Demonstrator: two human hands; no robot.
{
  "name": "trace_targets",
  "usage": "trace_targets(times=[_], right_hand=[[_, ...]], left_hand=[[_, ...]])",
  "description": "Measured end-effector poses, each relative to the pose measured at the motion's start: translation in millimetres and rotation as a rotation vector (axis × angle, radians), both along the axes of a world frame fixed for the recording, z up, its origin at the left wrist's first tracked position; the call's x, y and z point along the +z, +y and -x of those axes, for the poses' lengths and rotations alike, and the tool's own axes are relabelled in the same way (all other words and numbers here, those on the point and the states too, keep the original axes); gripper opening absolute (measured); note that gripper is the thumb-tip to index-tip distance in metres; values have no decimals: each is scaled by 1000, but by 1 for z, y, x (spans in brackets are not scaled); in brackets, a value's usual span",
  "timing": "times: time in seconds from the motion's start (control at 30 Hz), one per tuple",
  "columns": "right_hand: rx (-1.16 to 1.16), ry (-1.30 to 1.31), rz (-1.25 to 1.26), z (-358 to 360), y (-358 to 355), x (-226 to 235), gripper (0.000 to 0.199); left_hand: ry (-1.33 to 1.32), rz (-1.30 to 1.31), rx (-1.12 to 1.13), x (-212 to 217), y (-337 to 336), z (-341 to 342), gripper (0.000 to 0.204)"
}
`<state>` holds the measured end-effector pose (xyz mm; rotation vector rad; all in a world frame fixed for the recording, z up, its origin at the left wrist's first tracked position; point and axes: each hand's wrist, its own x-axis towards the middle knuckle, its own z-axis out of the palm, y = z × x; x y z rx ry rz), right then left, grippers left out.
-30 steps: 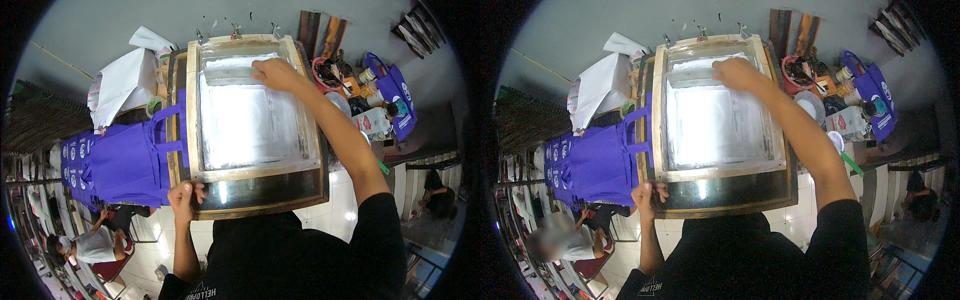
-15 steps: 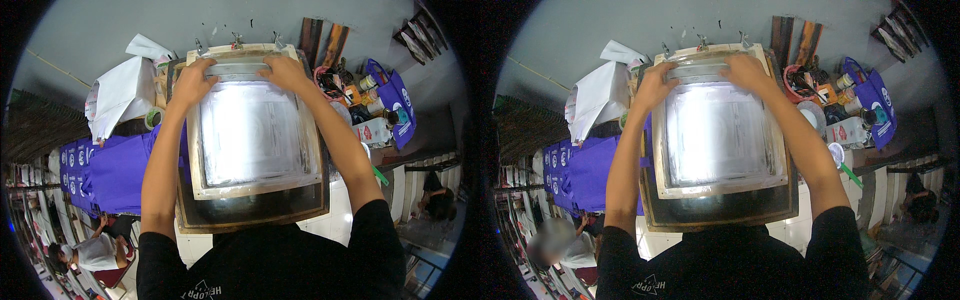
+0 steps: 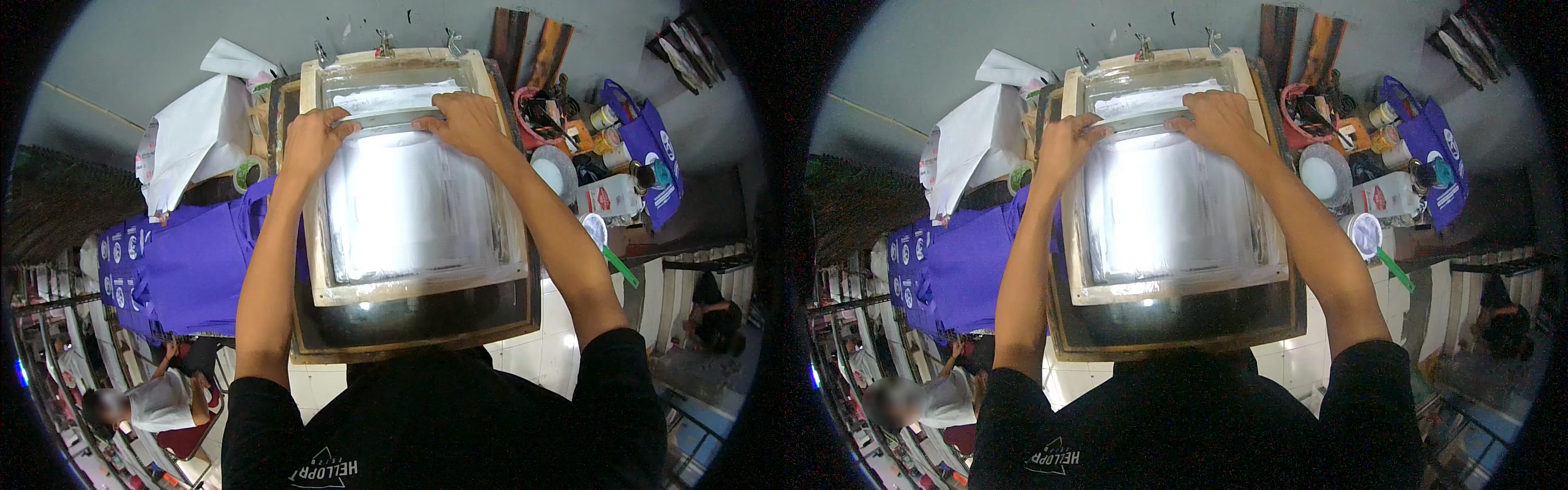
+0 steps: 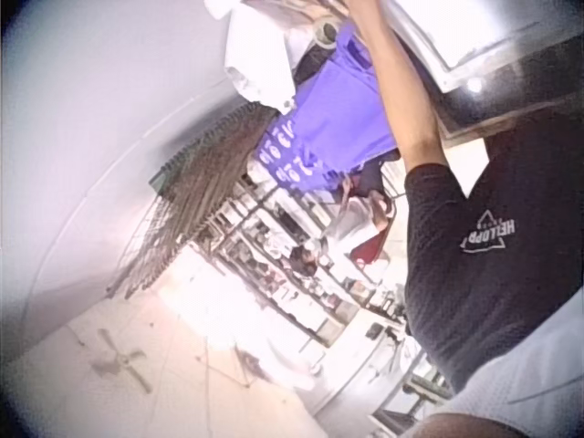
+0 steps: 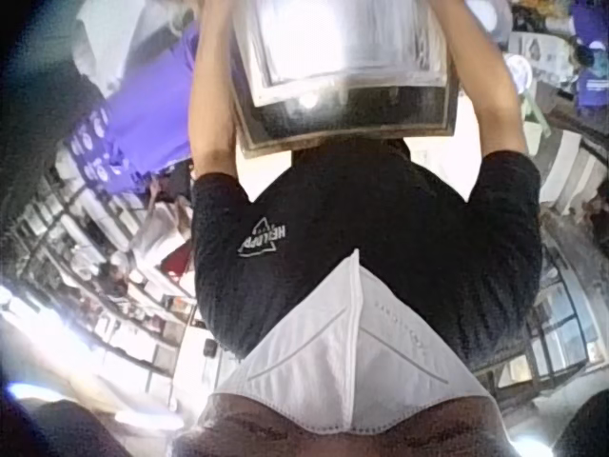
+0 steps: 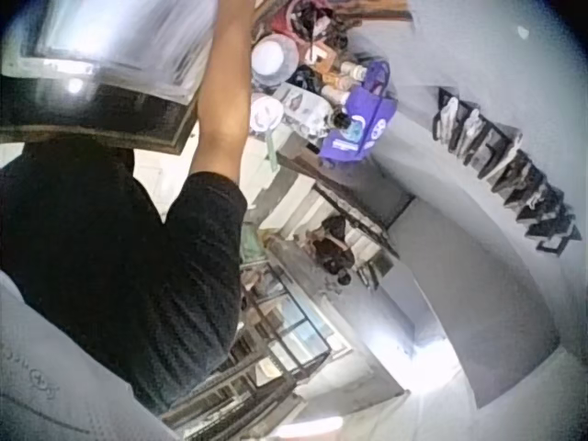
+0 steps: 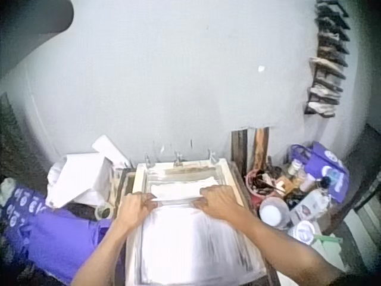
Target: The person performs screen printing on purple tote bags. They place a bag onto a printing board, lower a stencil frame, use a squeegee to spread white ink across the screen, and then lift the frame and stack the finished bag.
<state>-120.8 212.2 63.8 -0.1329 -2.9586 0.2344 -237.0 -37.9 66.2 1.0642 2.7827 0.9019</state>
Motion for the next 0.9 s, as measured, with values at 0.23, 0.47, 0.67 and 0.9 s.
trace_targets(times=[0.23,0.47,0.67,0.9], right_hand=[[69,164,12,-52,-16,-16,58],[79,100,32,-118,-51,-11,47],[68,121,57,-178,-83,-17,45],[34,106,10,-199,-95,-28,37]], left_hand=[[23,-56,-8,-5,-24,-55,34],[6,-57,-7,8,-52,-125,20],[-7,-69,-83,4,-84,-177,13],[59,-97,-82,5,-93,-197,19]])
